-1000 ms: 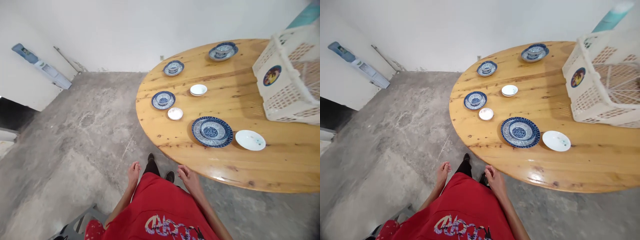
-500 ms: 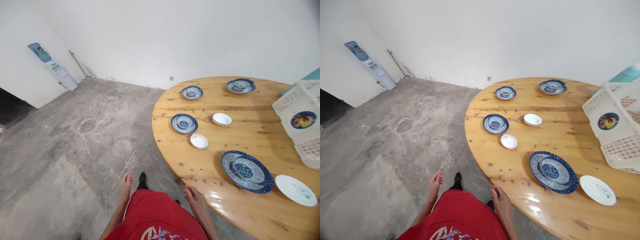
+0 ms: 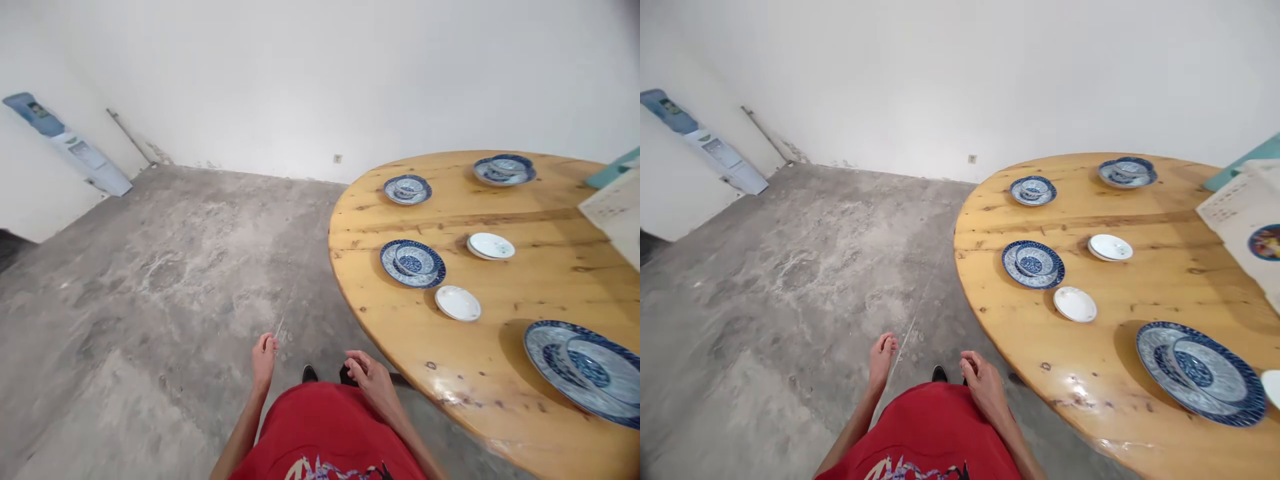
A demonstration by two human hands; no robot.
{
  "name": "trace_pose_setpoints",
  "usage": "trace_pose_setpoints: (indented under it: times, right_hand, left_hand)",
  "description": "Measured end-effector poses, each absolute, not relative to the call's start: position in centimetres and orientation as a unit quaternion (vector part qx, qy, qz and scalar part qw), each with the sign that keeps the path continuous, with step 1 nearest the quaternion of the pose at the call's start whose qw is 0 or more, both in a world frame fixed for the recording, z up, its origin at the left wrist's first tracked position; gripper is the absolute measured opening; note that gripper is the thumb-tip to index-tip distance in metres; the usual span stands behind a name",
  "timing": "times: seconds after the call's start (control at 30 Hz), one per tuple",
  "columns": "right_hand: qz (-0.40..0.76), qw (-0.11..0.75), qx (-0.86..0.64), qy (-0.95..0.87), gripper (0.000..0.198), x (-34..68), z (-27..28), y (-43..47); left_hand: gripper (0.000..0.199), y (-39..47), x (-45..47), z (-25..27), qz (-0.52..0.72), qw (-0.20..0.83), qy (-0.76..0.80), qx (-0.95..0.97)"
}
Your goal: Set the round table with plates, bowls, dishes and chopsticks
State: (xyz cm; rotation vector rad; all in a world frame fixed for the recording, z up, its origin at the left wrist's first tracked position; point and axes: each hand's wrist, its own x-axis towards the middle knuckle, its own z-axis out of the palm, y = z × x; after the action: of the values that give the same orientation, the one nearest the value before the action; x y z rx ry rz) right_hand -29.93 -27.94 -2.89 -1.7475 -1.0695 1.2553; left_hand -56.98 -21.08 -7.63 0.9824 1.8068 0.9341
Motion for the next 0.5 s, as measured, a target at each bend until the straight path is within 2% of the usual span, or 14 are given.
trace_pose_setpoints:
  times: [0.23,0.5]
  right_hand:
    - [0.471,0.38,-0.697,-0.384,0.044,-30.4,-3.8,-23.4]
    - [0.467,0.441,-0.694,-0.325,0.046,-31.0,-3.4,-11.9]
  left_hand:
    - [0.042,-12.2,-51.9,-6.1,0.34,0.488,0.641,0.485]
    - [0.038,0.2,-47.7,-3.0,0.296,0.5,0.589,0.562]
